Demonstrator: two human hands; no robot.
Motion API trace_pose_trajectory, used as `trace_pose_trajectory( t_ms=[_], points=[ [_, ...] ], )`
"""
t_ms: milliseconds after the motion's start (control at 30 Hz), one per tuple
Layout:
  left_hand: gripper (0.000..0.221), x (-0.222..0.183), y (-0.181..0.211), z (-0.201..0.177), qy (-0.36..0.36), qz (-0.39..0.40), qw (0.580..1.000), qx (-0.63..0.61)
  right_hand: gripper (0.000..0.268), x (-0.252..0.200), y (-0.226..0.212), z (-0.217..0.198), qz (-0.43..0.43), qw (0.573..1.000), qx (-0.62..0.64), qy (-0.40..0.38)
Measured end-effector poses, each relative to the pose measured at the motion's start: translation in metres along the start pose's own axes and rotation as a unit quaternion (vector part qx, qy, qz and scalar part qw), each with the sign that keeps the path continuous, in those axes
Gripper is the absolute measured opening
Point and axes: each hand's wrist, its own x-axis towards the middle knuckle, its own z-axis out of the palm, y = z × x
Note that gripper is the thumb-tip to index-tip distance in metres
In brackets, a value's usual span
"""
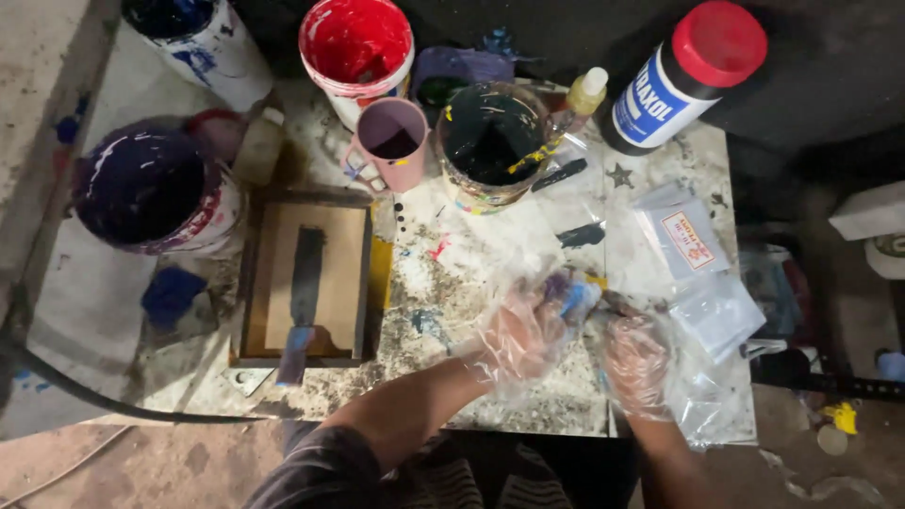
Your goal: Applying adhesive tape to a screen printing frame and organizing small material packets on a workbench.
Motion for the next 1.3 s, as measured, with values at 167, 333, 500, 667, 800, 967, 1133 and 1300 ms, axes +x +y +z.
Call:
trace_pose_trajectory(
  t_ms=[167,333,500,667,800,967,1133,1300],
  points=[
    [0.034,0.009,-0.012,0.0,0.072,0.104,0.989,0.082,0.036,-0.034,-0.04,-0.129,0.131,0.981,0.132,-0.056],
    [0.038,0.02,0.01,-0.078,-0.193,-0.237,0.929,-0.208,0.047,-0.034,-0.013,-0.041,0.224,0.82,0.526,0.03],
    [0.051,0.021,0.025,-0.182,-0.315,-0.236,0.908,-0.141,0.013,0.026,0.051,0.179,0.325,-0.318,0.89,0.031],
    [0.032,0.039,0.017,-0.124,-0.277,-0.211,0.922,-0.169,0.011,0.013,0.03,0.139,0.284,-0.289,0.914,0.016],
    [0.041,-0.005,-0.001,-0.011,-0.131,-0.117,0.974,-0.145,0.017,0.0,0.017,0.096,0.309,-0.312,0.898,0.027],
    [0.064,0.002,0.041,-0.12,0.013,-0.053,0.993,-0.107,0.013,0.02,0.022,0.154,0.301,-0.319,0.898,-0.044],
    [0.052,-0.003,0.008,-0.005,0.104,-0.027,0.992,-0.066,0.011,0.028,0.036,0.151,0.385,-0.372,0.844,-0.032],
    [0.037,0.003,-0.008,0.117,0.221,0.007,0.975,-0.005,0.013,0.037,0.046,0.159,0.41,-0.395,0.822,-0.015]
  ],
)
